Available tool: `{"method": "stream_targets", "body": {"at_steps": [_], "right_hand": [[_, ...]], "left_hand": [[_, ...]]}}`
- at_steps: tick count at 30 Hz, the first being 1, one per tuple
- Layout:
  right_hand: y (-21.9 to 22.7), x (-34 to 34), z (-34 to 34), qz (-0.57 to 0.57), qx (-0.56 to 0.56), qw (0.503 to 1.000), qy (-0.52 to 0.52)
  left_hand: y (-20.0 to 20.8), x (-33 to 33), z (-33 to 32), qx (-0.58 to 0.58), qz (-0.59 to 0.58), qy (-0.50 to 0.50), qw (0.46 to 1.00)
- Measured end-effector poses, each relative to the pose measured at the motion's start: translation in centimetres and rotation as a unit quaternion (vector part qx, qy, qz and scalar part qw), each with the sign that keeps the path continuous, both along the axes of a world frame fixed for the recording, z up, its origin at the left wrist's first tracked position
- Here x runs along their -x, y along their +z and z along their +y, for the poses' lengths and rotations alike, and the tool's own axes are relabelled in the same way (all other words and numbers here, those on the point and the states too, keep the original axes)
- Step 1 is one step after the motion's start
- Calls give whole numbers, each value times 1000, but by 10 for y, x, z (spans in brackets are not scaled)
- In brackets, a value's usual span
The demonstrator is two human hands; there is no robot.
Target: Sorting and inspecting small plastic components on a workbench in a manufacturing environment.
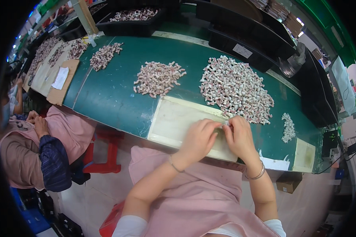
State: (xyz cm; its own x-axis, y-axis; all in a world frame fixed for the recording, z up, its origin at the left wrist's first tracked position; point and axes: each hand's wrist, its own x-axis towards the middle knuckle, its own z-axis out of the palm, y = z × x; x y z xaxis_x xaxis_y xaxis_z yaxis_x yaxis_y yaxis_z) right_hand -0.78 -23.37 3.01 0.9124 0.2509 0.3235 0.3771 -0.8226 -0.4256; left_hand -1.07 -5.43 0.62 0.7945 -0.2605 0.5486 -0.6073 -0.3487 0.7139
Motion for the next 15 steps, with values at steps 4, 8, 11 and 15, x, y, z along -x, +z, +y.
{"method": "stream_targets", "body": {"at_steps": [4,8,11,15], "right_hand": [[-7,-19,-9,-53,112,989,-78],[4,-17,-14,-47,99,991,-80],[9,-5,-34,-50,27,997,-60],[11,0,-83,-73,-26,994,-81]], "left_hand": [[5,-51,45,-122,-71,109,984],[8,-106,82,-292,-150,200,923],[12,-126,85,-365,-228,189,883],[6,-126,92,-413,-252,161,860]]}}
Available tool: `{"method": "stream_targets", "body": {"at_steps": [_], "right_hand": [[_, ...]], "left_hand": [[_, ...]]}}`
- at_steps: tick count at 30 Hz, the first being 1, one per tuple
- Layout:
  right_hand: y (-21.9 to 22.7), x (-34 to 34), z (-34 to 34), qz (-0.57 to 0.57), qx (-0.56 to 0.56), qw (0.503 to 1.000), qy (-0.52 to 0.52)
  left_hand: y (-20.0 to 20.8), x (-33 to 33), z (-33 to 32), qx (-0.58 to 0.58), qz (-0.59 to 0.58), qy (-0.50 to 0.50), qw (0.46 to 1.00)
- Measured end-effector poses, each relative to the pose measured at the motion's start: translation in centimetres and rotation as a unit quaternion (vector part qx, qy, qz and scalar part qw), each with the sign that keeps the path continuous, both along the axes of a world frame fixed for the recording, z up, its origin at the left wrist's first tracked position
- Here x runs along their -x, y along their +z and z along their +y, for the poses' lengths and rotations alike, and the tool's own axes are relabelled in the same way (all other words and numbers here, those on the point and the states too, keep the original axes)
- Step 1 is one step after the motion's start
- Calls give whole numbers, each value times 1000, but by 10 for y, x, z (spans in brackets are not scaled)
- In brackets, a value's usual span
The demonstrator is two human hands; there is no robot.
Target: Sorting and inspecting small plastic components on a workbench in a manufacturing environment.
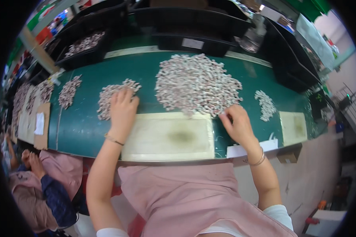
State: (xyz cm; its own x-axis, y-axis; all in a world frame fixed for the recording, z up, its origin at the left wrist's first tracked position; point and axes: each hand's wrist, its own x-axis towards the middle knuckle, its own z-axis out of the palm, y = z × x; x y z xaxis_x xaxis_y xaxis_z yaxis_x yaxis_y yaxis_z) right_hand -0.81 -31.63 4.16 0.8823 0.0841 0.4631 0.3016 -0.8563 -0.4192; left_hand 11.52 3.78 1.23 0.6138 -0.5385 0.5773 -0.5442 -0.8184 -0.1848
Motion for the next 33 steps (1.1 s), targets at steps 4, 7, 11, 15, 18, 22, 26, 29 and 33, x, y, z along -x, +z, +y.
{"method": "stream_targets", "body": {"at_steps": [4,7,11,15,18,22,26,29,33], "right_hand": [[1,-9,-95,-12,-19,988,-154],[-4,-17,-150,-6,35,970,-240],[-5,-25,-151,8,169,974,-148],[-11,-23,-151,5,244,963,-112],[-15,-24,-154,1,241,963,-121],[-19,-21,-153,14,182,970,-163],[-13,-15,-146,28,156,976,-150],[5,1,-123,143,67,982,-100],[19,8,-109,343,-35,938,-46]], "left_hand": [[11,3,-8,-12,11,-8,1000],[29,18,-23,76,139,-11,987],[28,57,-50,288,254,-113,916],[32,83,-59,331,322,-162,872],[31,95,-63,394,408,-144,811],[20,104,-73,447,441,-142,765],[16,117,-87,439,430,-159,773],[13,129,-95,446,413,-179,773],[4,136,-105,481,401,-181,758]]}}
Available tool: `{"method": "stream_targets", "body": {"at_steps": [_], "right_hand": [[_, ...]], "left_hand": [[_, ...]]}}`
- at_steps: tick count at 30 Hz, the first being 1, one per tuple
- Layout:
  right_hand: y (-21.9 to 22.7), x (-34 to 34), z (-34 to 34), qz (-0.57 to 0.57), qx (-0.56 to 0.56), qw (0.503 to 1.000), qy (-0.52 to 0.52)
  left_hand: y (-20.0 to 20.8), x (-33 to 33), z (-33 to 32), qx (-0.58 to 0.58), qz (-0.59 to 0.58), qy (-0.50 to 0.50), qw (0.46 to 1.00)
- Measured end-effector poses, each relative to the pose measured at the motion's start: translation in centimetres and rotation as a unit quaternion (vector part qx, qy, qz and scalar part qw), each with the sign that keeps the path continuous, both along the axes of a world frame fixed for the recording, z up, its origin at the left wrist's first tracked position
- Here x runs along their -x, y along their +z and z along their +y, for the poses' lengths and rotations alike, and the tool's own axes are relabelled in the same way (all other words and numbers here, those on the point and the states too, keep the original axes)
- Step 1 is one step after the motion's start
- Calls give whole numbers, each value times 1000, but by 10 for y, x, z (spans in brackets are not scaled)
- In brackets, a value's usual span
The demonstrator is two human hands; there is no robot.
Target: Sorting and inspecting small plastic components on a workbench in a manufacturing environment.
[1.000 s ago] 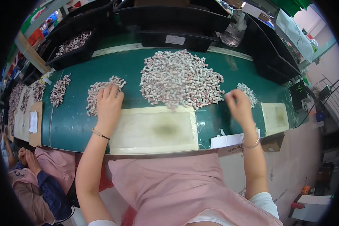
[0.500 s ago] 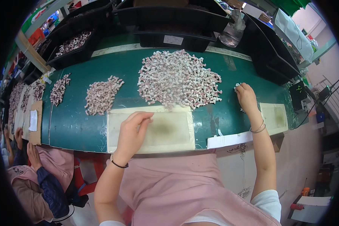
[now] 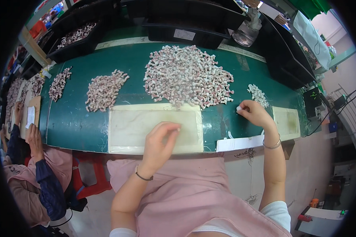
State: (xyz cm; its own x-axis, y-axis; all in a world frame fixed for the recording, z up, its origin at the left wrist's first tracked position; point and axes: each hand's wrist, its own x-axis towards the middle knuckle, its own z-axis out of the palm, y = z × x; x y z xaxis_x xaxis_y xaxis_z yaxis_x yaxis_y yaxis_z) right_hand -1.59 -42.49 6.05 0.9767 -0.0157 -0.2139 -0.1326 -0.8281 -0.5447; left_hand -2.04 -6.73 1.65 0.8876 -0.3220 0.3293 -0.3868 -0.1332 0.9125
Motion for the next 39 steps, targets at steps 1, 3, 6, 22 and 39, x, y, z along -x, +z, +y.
{"method": "stream_targets", "body": {"at_steps": [1,3,6,22,39], "right_hand": [[0,-1,3,-9,-30,999,-28],[-6,-2,1,-32,-6,998,-44],[-15,4,1,-130,14,990,-53],[-31,39,123,-251,-256,932,-47],[-57,26,197,-185,-474,860,-15]], "left_hand": [[-3,0,-2,1,-6,3,1000],[-9,1,-5,4,-19,13,1000],[-13,4,-4,6,-37,26,999],[-15,5,-3,20,8,42,999],[-13,6,-2,63,25,35,997]]}}
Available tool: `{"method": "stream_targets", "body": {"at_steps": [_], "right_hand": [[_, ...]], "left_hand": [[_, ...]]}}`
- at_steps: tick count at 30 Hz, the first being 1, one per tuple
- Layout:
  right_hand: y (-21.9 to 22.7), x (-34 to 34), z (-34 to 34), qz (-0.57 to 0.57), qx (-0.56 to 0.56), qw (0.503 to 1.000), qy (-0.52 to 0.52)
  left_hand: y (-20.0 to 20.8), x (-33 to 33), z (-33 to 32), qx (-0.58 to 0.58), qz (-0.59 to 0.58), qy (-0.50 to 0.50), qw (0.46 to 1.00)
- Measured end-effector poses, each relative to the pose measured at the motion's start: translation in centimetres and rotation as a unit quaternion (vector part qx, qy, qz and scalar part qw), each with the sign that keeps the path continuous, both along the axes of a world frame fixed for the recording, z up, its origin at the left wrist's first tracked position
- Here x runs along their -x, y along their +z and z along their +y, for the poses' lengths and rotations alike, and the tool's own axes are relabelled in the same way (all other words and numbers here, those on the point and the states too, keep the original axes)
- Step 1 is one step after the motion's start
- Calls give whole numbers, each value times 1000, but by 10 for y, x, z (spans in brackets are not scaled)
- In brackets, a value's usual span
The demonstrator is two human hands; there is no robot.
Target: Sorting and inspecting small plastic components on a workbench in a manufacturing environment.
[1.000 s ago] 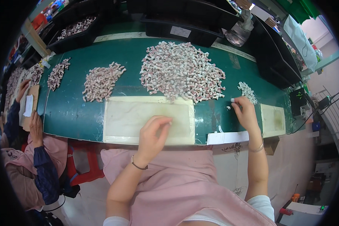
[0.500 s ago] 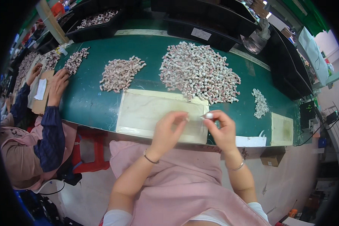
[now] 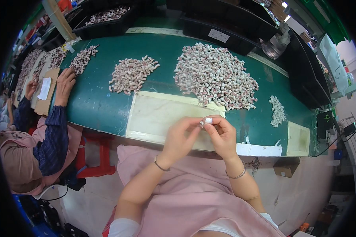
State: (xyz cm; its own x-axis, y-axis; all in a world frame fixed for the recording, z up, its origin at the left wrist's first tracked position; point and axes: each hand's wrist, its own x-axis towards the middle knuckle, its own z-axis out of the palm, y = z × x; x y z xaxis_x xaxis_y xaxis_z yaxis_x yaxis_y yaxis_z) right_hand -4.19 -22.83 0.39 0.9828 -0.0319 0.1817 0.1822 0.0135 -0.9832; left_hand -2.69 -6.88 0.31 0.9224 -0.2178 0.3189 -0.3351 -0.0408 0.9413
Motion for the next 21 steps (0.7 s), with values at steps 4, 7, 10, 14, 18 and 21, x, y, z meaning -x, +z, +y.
{"method": "stream_targets", "body": {"at_steps": [4,7,10,14,18,21], "right_hand": [[-3,5,7,-61,50,996,-33],[-5,8,12,-84,95,991,-51],[-2,10,12,-126,161,977,-56],[7,7,5,-149,225,962,-34],[15,3,0,-116,279,952,-56],[18,-1,-5,-161,362,917,-44]], "left_hand": [[-2,1,0,9,-1,9,1000],[-3,1,0,-2,-3,17,1000],[-2,2,2,-20,-1,17,1000],[-3,0,1,-37,3,18,999],[-1,-1,-3,-41,-13,8,999],[-5,1,-6,-54,-37,32,997]]}}
